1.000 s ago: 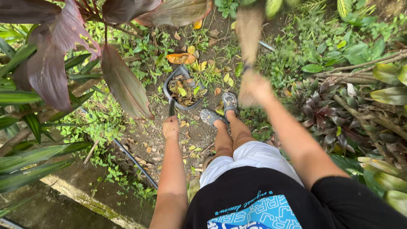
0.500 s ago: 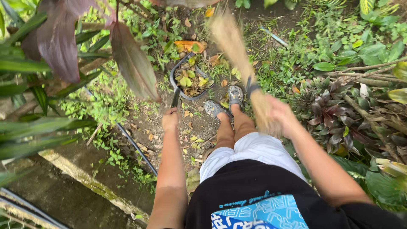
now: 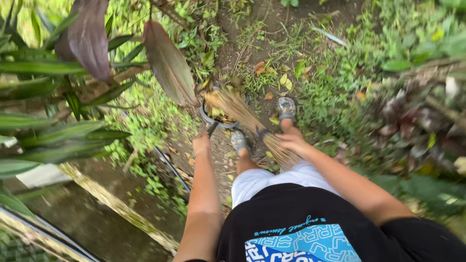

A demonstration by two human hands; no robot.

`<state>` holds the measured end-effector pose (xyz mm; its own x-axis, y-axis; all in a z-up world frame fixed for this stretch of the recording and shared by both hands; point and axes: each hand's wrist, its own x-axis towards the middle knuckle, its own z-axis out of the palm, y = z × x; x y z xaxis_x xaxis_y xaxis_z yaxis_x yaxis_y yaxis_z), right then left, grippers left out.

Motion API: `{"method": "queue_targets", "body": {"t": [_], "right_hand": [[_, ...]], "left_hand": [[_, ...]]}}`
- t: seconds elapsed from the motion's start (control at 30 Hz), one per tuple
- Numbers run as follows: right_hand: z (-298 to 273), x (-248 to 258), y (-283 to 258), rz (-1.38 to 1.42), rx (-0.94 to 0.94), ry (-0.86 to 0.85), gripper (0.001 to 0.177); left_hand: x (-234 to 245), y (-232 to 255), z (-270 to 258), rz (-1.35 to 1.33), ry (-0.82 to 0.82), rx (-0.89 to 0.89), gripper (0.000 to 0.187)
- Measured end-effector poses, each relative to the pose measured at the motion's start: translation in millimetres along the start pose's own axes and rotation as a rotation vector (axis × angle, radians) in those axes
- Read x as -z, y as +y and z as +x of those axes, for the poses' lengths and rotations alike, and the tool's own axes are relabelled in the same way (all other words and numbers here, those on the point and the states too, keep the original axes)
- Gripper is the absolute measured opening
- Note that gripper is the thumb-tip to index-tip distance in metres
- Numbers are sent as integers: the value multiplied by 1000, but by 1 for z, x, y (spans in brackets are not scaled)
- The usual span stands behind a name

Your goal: The person sweeps leaves and dirt from a path using a broom and a dustpan, moving between various plants and garden areas.

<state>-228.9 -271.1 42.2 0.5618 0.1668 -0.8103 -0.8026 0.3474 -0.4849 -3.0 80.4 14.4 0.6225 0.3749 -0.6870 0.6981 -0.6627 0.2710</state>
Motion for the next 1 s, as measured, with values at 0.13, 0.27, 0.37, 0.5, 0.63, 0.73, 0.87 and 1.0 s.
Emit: {"method": "queue_targets", "body": {"t": [0.13, 0.27, 0.37, 0.5, 0.63, 0.73, 0.87, 1.0], "right_hand": [[-110, -26, 38, 300, -81, 174, 70], [-144, -47, 72, 103, 427, 529, 73], [-109, -48, 66, 403, 414, 723, 74], [-47, -85, 84, 247, 120, 682, 59], [-32, -180, 128, 297, 166, 500, 81], [-98, -173, 129, 634, 50, 284, 83], [-154, -143, 98, 741, 184, 244, 85], [-113, -89, 72, 772, 365, 558, 70]], "left_hand": [[17, 1, 31, 101, -143, -288, 35], [29, -31, 44, -212, -326, -150, 34], [25, -49, 48, -126, -318, -183, 32], [23, -90, 37, -136, -322, -124, 27], [23, -94, 40, -159, -325, -85, 35], [23, -101, 44, -244, -357, -101, 31], [23, -108, 41, -171, -299, -106, 31], [36, -110, 40, -210, -363, -208, 32]]}}
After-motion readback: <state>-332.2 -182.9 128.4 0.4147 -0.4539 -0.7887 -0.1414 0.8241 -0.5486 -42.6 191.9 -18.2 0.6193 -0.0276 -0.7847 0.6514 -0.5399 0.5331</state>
